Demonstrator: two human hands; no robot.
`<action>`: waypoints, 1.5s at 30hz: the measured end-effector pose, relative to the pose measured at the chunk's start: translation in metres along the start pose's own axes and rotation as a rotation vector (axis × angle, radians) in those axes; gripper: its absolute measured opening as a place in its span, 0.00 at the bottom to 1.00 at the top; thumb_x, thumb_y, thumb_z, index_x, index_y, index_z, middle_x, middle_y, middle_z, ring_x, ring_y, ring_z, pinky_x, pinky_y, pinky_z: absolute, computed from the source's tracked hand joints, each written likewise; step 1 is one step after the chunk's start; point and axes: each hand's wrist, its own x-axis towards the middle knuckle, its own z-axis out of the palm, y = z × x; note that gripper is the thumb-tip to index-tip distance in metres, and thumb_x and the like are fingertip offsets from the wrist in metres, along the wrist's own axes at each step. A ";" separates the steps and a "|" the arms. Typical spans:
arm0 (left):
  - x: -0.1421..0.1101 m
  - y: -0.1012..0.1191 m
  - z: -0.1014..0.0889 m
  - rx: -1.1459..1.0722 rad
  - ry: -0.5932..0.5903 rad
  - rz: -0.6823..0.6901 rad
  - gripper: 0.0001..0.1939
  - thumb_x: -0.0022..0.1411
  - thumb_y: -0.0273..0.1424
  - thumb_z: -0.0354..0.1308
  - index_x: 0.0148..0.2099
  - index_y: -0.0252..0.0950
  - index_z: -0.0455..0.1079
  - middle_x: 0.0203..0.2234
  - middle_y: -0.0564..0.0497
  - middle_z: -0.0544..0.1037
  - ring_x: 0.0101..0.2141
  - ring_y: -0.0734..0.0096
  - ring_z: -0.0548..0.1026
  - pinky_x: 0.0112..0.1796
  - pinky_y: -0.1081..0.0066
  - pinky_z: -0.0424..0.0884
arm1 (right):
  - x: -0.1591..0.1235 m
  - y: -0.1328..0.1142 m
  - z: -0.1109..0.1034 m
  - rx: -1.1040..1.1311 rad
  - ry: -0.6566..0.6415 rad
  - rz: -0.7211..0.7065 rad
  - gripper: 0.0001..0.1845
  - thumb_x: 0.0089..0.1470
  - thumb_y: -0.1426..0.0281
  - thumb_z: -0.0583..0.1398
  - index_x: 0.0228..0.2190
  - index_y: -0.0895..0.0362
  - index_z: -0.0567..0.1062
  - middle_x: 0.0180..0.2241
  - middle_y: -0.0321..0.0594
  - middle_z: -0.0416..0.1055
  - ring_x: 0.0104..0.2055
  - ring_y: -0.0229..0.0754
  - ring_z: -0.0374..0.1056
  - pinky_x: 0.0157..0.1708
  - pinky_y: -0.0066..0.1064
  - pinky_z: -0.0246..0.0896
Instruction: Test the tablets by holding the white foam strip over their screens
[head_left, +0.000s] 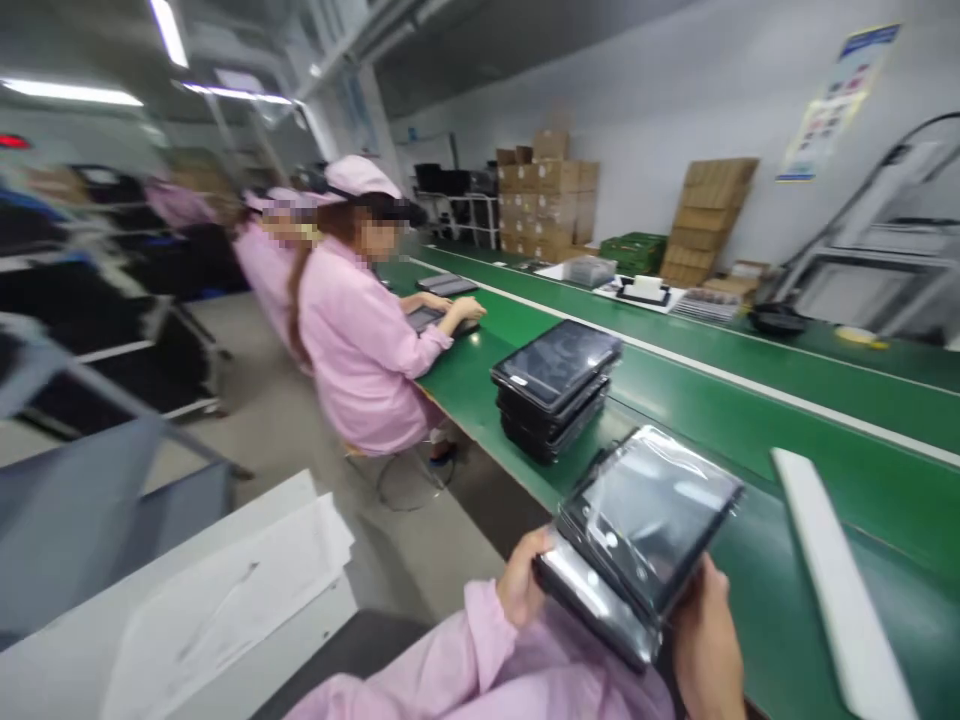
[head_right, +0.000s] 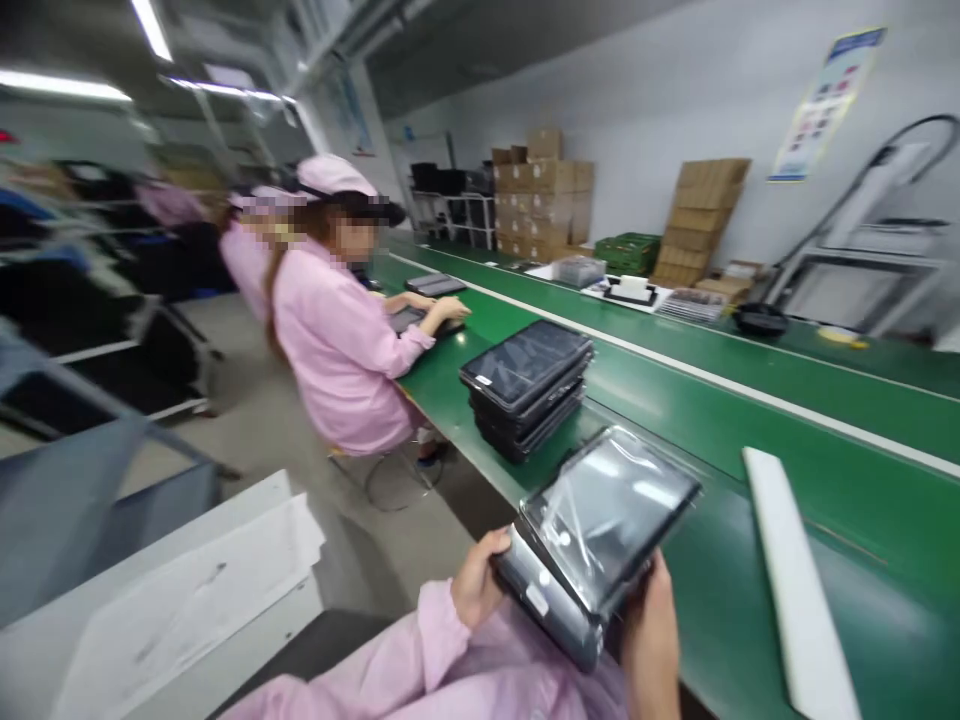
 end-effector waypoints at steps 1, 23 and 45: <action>0.011 0.003 0.009 0.028 -0.028 -0.008 0.22 0.45 0.43 0.69 0.41 0.36 0.79 0.28 0.48 0.80 0.31 0.60 0.78 0.34 0.65 0.73 | 0.003 -0.007 0.009 0.117 0.090 0.039 0.37 0.62 0.35 0.54 0.60 0.44 0.74 0.53 0.35 0.77 0.58 0.57 0.71 0.52 0.48 0.74; 0.067 0.075 0.072 0.989 -0.311 0.321 0.36 0.76 0.54 0.41 0.72 0.37 0.64 0.72 0.47 0.64 0.72 0.59 0.58 0.73 0.58 0.48 | 0.082 -0.054 0.032 0.444 0.300 0.165 0.39 0.63 0.38 0.57 0.52 0.59 0.79 0.47 0.48 0.81 0.54 0.54 0.75 0.58 0.48 0.70; 0.000 0.034 0.083 0.854 -0.465 0.601 0.28 0.76 0.46 0.49 0.72 0.42 0.59 0.68 0.39 0.60 0.70 0.46 0.58 0.69 0.47 0.53 | 0.052 -0.043 -0.006 0.461 0.144 0.200 0.45 0.64 0.34 0.50 0.69 0.48 0.65 0.61 0.46 0.74 0.62 0.58 0.71 0.59 0.55 0.68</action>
